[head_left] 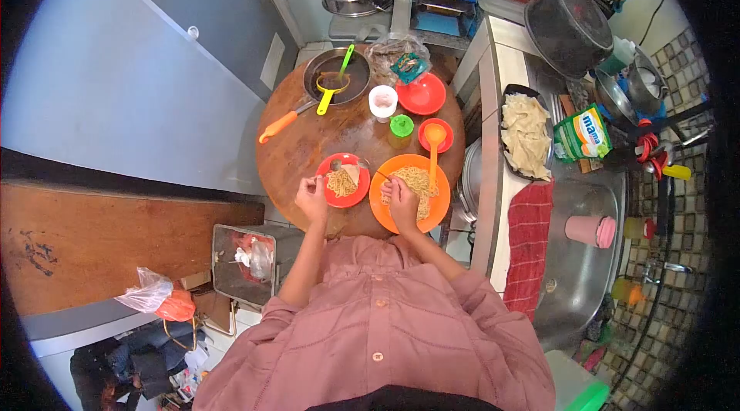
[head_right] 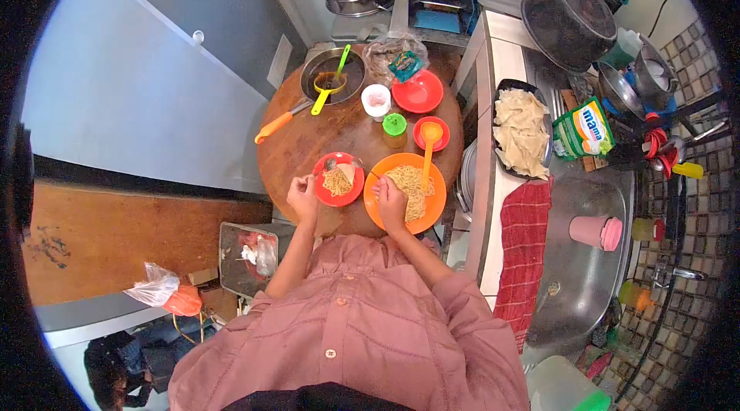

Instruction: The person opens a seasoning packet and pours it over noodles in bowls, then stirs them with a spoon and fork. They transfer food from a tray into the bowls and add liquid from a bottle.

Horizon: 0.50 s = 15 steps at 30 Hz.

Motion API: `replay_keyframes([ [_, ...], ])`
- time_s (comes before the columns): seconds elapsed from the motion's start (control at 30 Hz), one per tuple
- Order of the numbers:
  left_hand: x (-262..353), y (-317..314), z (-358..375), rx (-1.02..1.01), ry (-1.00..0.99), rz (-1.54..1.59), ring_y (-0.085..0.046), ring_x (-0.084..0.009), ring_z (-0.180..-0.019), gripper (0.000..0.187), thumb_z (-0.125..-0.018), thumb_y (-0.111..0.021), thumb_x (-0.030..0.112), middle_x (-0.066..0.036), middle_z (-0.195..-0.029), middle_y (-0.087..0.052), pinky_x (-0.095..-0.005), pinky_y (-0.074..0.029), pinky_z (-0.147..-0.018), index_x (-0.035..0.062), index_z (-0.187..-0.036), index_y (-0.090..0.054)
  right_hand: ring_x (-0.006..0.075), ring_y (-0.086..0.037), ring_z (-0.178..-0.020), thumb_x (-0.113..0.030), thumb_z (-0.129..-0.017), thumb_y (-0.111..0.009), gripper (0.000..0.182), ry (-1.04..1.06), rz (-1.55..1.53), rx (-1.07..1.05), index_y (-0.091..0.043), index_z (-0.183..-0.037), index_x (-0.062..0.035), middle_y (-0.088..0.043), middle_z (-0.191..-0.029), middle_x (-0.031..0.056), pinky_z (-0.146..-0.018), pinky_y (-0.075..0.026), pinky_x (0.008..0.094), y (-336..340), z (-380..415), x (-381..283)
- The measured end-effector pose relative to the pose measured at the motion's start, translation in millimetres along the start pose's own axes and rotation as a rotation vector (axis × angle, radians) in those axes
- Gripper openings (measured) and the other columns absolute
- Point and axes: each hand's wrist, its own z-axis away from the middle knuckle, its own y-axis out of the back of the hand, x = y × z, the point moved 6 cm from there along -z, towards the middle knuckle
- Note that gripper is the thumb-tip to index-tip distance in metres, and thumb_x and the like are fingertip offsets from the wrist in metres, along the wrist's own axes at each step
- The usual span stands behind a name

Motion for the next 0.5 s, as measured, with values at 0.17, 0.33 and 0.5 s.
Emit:
replay_keyframes([
  [0.17, 13.4, 0.6, 5.3, -0.064, 0.048, -0.128, -0.05, -0.006, -0.056, 0.024, -0.076, -0.065, 0.011, -0.005, -0.062, -0.06, -0.0245, -0.043, -0.053, 0.0008, -0.062, -0.047, 0.0237, -0.062, -0.055, -0.012, -0.086, -0.046, 0.016, 0.339, 0.528, -0.058, -0.055, -0.083, 0.0004, -0.06, -0.062, 0.014, -0.05, -0.049, 0.0331, -14.4, 5.4, -40.6],
  [0.33, 4.6, -11.0, 8.7, -0.118, 0.022, -0.184, -0.061, -0.0132, -0.062, 0.018, -0.076, -0.064, 0.009, -0.011, -0.069, -0.064, -0.0284, -0.048, -0.059, -0.0005, -0.066, -0.052, 0.0252, -0.057, -0.043, -0.014, -0.081, -0.049, 0.013, 0.556, 0.963, -0.167, -0.047, -0.074, -0.0036, -0.056, -0.051, 0.0121, -0.041, -0.047, 0.0352, -45.5, 15.2, -38.0],
  [0.5, -0.4, -16.2, 8.3, -0.131, -0.037, -0.219, -0.062, -0.0155, -0.063, 0.014, -0.075, -0.064, 0.008, -0.011, -0.068, -0.063, -0.0287, -0.048, -0.06, -0.001, -0.069, -0.055, 0.0294, -0.058, -0.048, -0.016, -0.082, -0.052, 0.013, 0.456, 0.932, -0.184, -0.048, -0.078, -0.0032, -0.056, -0.053, 0.0152, -0.044, -0.047, 0.0376, -50.7, 12.2, -23.3],
])
